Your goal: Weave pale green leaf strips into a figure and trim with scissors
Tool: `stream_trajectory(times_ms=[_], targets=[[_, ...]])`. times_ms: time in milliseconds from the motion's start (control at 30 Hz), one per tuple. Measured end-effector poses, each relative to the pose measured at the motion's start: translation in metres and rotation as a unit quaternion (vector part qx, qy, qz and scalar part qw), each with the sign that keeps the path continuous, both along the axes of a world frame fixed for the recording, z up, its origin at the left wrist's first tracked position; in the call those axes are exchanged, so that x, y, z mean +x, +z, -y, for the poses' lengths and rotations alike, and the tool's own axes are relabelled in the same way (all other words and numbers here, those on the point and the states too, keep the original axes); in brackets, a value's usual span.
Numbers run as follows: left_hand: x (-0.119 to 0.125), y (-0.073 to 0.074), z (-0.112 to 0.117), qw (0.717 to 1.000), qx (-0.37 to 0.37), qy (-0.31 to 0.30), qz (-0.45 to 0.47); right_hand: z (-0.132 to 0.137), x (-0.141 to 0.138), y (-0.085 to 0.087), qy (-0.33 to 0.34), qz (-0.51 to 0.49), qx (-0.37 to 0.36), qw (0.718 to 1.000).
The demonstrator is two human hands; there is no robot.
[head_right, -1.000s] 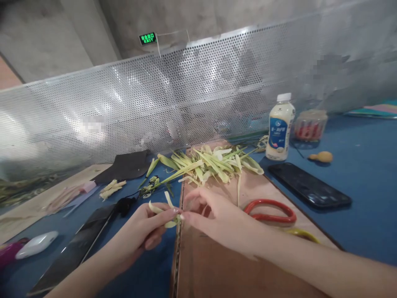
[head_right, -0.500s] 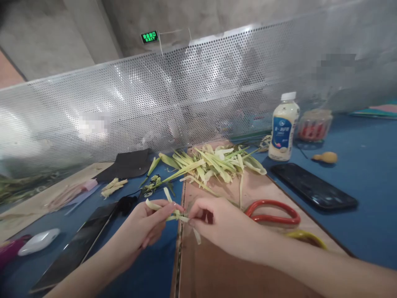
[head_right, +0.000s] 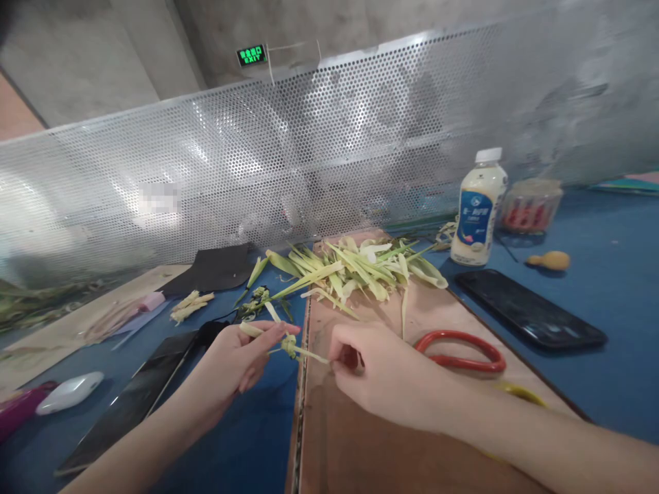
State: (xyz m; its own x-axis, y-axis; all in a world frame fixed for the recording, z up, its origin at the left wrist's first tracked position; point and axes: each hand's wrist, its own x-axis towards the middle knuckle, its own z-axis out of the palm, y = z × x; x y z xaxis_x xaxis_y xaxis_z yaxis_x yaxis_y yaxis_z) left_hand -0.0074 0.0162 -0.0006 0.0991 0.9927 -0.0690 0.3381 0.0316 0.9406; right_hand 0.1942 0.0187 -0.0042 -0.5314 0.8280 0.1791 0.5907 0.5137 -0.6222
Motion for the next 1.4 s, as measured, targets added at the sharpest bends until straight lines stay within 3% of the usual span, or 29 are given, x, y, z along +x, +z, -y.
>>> stream_trajectory(times_ms=[100, 200, 400, 567, 700, 1067, 1167, 1400], targets=[[-0.002, 0.0, -0.002, 1.0, 0.017, -0.003, -0.012, -0.001, 0.002, -0.001, 0.006, 0.019, 0.038, 0.999], [-0.003, 0.002, -0.002, 1.0, 0.018, 0.001, -0.022, -0.006, 0.005, 0.0, 0.006, 0.025, 0.028, 0.999], [0.005, 0.003, 0.003, 0.999, 0.001, -0.033, -0.003, -0.01, 0.0, 0.005, 0.015, -0.085, -0.107, 0.991], [0.013, -0.001, 0.01, 0.997, -0.007, -0.075, 0.005, -0.004, -0.014, -0.001, 0.08, -0.218, -0.243, 0.942], [0.017, -0.001, 0.014, 0.996, -0.001, -0.092, 0.005, 0.001, -0.019, -0.006, 0.075, -0.281, -0.345, 0.892], [0.021, 0.006, 0.02, 0.994, 0.007, -0.082, -0.066, 0.013, -0.024, -0.002, 0.076, -0.354, -0.43, 0.827], [0.02, 0.004, 0.021, 0.995, 0.035, -0.066, -0.072, 0.015, -0.023, -0.001, 0.077, -0.369, -0.413, 0.829], [0.02, 0.003, 0.022, 0.998, 0.054, -0.021, -0.038, 0.015, -0.018, -0.002, 0.025, -0.326, -0.383, 0.864]])
